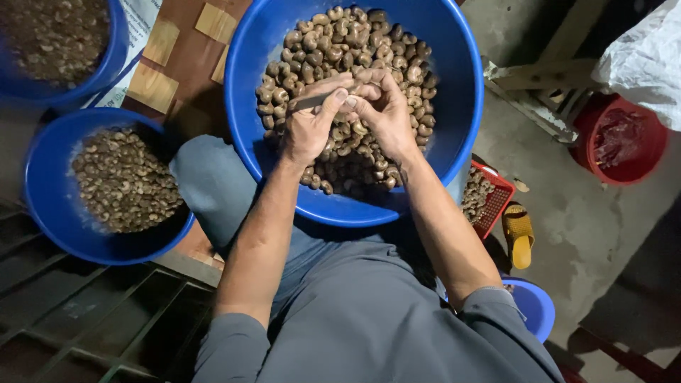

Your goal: Shelling nuts manually using a small knife and sorting them into containers

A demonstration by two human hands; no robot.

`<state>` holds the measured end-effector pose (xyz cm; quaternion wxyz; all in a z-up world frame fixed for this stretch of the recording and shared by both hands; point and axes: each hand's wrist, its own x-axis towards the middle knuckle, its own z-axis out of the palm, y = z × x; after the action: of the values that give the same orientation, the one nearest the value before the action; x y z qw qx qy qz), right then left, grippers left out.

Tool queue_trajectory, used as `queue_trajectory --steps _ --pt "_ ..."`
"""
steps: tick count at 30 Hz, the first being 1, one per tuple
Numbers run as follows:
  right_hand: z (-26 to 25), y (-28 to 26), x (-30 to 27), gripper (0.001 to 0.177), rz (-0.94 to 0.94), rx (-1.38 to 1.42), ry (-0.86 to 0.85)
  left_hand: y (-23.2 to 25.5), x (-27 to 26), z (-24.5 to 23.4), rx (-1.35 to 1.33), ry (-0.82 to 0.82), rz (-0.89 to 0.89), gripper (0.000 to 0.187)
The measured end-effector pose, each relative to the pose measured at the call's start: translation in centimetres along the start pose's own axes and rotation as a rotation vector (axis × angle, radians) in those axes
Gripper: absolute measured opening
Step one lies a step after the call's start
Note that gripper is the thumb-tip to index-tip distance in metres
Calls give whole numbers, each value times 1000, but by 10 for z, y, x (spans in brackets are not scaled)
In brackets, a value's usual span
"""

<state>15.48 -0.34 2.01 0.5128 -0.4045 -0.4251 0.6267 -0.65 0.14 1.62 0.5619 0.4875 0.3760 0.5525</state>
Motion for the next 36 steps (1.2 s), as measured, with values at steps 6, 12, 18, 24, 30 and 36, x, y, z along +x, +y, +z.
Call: queue_trajectory --steps 6,12,18,24,30,36 --pt "3 -3 -1 31 -53 33 -52 -3 0 -3 109 -16 63 25" --pt "3 -3 -1 30 -121 -152 14 0 1 -3 244 -104 110 23" --pt "10 -14 -3 31 -102 -197 40 5 0 -2 136 -98 141 20" --pt "7 -27 -6 26 -105 -174 27 4 1 -7 285 -13 92 27" --pt "-37 -65 -57 31 -256 -570 397 -14 -3 -11 201 98 17 24" --pt "-215 -17 -212 58 -588 -560 570 -34 -4 -8 159 173 -84 31"
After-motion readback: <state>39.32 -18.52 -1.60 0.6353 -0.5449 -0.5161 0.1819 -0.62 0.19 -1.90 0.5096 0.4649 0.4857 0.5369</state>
